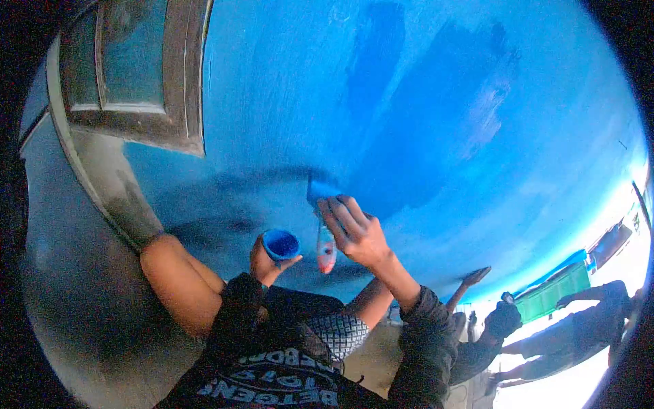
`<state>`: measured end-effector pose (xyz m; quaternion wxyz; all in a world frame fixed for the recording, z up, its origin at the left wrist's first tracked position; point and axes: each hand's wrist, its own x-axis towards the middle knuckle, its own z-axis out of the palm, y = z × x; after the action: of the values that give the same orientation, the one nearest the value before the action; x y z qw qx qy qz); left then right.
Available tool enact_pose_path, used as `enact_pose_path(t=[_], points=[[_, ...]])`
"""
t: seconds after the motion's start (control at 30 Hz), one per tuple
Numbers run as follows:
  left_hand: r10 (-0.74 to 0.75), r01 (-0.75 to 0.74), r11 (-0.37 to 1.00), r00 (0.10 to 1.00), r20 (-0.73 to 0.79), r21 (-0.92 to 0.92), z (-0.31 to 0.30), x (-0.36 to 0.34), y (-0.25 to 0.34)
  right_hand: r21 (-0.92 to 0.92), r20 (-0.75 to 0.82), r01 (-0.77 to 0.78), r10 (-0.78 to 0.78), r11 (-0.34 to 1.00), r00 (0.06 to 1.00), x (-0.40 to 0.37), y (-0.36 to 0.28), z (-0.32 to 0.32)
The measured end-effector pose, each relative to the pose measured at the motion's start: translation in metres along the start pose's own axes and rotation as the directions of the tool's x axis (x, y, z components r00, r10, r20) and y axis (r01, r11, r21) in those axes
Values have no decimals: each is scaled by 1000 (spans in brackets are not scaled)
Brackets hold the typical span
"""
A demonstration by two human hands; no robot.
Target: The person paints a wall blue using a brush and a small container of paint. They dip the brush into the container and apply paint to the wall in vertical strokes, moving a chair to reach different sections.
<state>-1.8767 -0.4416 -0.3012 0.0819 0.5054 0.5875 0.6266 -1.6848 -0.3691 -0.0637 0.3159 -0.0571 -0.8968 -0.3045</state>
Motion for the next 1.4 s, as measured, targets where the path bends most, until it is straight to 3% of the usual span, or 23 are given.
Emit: enact_pose_path(t=[0.03, 0.17, 0.2, 0.3, 0.33, 0.4, 0.5, 0.7, 0.83, 0.9, 0.93, 0.97, 1.0, 1.07, 1.1, 1.17, 1.2, 1.23, 1.27, 1.3, 1.33, 1.37, 1.4], points=[[22, -22, 1000, 1000, 3, -5, -1, 2, -1, 140, -7, -62, 63, 988, 998, 3, 2, -6], [-37, 43, 996, 997, 68, -81, -3, 0, 0, 148, -148, -216, 237, 965, 960, 55, 66, -34], [-47, 50, 997, 997, 59, -52, -4, 0, 0, 189, -255, -315, 357, 930, 899, 73, 81, -47], [-43, 44, 999, 999, 29, -24, -3, 2, -9, 51, -577, -259, 240, 965, 781, 116, 126, -95], [-37, 37, 999, 999, 13, -12, -2, 0, -12, -193, -626, -165, 8, 967, 780, 127, 138, -110], [-49, 49, 999, 999, 17, -19, -2, 1, -5, -391, -566, 11, -249, 920, 786, 129, 157, -116], [-48, 48, 998, 999, -3, -35, -3, -2, -1, -122, -313, -55, 14, 991, 950, 78, 124, -77], [-71, 72, 992, 997, 10, -108, 0, -5, -6, -35, 46, -85, 87, 996, 995, -30, 12, 6], [-22, 22, 999, 1000, -1, -23, -4, -6, -4, 175, 67, -218, 209, 960, 976, -29, 12, -14], [-28, 29, 997, 999, 16, -69, 2, -7, -12, 422, -140, -387, 481, 820, 865, -33, 73, -4], [-39, 43, 993, 998, 40, -114, 2, -8, -17, 339, -292, -340, 442, 877, 848, 14, 94, -28], [-29, 32, 994, 999, 34, -104, 0, -8, -17, 299, -293, -484, 562, 822, 774, 56, 103, -65], [-50, 55, 994, 997, 55, -95, -1, -8, -15, 168, -420, -394, 428, 903, 800, 76, 132, -79], [-59, 65, 994, 996, 64, -89, 0, -5, -14, 66, -615, -337, 304, 939, 728, 118, 147, -108], [-39, 43, 996, 998, 52, -72, 0, -6, -15, 65, -621, -332, 299, 941, 724, 125, 153, -110], [-72, 76, 995, 996, 53, -67, 0, -6, -11, -354, -605, -147, -106, 924, 789, 126, 157, -109], [-73, 77, 995, 995, 62, -60, -2, -8, -14, -267, -545, -169, -4, 949, 839, 113, 150, -92], [-59, 63, 996, 996, 68, -57, -2, -8, -17, -345, -407, -162, 8, 925, 913, 75, 152, -66], [-41, 45, 997, 997, 65, -60, 2, -6, -19, -97, -348, -131, 90, 987, 933, 60, 128, -49], [-45, 49, 997, 997, 62, -65, 10, -9, -27, -165, -290, -118, 66, 979, 955, 36, 111, -25], [-103, 105, 982, 994, 25, -155, 19, -12, -42, 81, -258, -187, 202, 979, 945, 7, 87, -1], [-163, 158, 957, 987, -1, -243, 24, -15, -49, -54, -251, -156, 138, 986, 958, -17, 62, 15], [-166, 161, 956, 986, 0, -244, 22, -17, -46, -22, -239, -215, 204, 976, 949, -37, 32, 30]])
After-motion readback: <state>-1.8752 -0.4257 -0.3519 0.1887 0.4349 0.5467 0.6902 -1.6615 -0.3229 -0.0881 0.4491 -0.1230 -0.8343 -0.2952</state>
